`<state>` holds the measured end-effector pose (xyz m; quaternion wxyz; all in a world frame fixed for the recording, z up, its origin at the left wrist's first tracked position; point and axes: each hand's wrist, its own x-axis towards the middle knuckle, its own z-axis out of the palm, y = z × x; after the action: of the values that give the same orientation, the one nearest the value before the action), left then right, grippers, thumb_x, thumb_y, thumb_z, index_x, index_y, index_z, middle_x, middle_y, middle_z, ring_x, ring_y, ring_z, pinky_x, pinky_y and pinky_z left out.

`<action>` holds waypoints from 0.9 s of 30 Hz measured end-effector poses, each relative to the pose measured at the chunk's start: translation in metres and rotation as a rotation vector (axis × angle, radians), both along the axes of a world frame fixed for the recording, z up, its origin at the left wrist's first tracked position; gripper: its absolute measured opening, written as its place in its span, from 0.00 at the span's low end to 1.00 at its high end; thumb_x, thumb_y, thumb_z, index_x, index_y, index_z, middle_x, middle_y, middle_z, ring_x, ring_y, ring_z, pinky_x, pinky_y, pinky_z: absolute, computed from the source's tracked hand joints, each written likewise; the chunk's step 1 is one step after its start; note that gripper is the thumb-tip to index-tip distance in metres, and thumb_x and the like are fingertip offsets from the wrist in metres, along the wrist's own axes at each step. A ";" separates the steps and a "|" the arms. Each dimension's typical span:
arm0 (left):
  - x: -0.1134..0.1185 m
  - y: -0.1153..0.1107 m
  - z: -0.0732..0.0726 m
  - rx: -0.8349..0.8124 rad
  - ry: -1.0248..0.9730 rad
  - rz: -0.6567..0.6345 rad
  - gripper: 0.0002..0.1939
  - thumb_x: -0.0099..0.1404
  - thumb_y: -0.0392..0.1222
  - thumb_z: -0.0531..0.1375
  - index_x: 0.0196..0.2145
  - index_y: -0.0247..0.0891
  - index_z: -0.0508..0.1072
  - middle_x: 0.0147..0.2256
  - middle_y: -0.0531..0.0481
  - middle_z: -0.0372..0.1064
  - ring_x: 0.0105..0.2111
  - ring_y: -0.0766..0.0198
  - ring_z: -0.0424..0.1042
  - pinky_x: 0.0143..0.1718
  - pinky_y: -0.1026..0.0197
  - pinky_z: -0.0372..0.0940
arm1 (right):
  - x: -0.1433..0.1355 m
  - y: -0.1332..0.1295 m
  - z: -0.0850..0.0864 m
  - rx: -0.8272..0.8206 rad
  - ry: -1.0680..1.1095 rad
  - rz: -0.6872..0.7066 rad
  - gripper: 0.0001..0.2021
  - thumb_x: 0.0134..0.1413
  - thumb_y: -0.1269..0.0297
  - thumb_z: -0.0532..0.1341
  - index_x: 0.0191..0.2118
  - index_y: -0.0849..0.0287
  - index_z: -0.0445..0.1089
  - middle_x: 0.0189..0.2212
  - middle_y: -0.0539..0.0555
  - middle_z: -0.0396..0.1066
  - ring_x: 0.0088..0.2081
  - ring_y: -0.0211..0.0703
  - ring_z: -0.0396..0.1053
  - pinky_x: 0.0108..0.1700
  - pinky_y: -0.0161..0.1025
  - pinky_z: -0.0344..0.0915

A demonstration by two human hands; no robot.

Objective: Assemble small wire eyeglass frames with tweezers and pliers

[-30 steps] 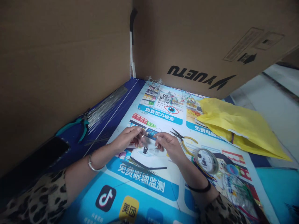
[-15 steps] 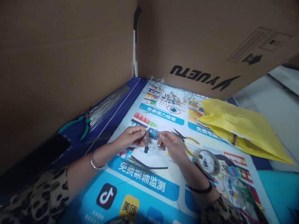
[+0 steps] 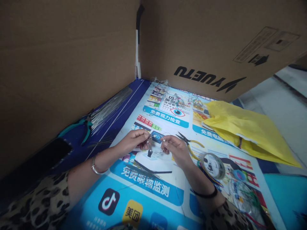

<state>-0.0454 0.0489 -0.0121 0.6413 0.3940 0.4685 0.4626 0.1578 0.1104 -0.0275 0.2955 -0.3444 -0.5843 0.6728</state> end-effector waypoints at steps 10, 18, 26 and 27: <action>0.001 0.000 0.007 0.025 0.121 0.037 0.13 0.60 0.50 0.57 0.31 0.36 0.68 0.22 0.53 0.68 0.20 0.71 0.64 0.22 0.69 0.57 | 0.000 0.000 0.004 0.036 0.006 -0.002 0.12 0.47 0.57 0.62 0.36 0.58 0.70 0.21 0.49 0.69 0.22 0.34 0.64 0.25 0.33 0.60; 0.001 -0.001 0.012 0.144 0.185 0.001 0.12 0.61 0.48 0.56 0.30 0.35 0.69 0.26 0.52 0.68 0.20 0.73 0.60 0.20 0.69 0.54 | -0.001 -0.002 0.008 0.060 0.001 -0.054 0.10 0.44 0.60 0.64 0.35 0.57 0.71 0.21 0.47 0.68 0.23 0.33 0.65 0.26 0.33 0.62; 0.001 -0.001 0.007 0.187 0.260 0.020 0.12 0.57 0.45 0.60 0.36 0.35 0.71 0.31 0.49 0.70 0.29 0.67 0.67 0.29 0.66 0.61 | -0.002 -0.005 0.001 0.182 -0.054 -0.083 0.10 0.45 0.61 0.64 0.36 0.57 0.71 0.22 0.48 0.68 0.24 0.34 0.64 0.28 0.35 0.64; 0.001 -0.001 0.005 0.196 0.270 0.025 0.13 0.57 0.45 0.61 0.37 0.34 0.71 0.32 0.48 0.71 0.30 0.66 0.68 0.30 0.65 0.62 | -0.003 -0.006 0.001 0.216 -0.073 -0.079 0.10 0.46 0.61 0.63 0.36 0.57 0.71 0.23 0.48 0.68 0.24 0.35 0.64 0.27 0.35 0.64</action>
<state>-0.0444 0.0479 -0.0068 0.5254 0.5074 0.5078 0.4567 0.1551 0.1044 -0.0261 0.3358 -0.3577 -0.6497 0.5807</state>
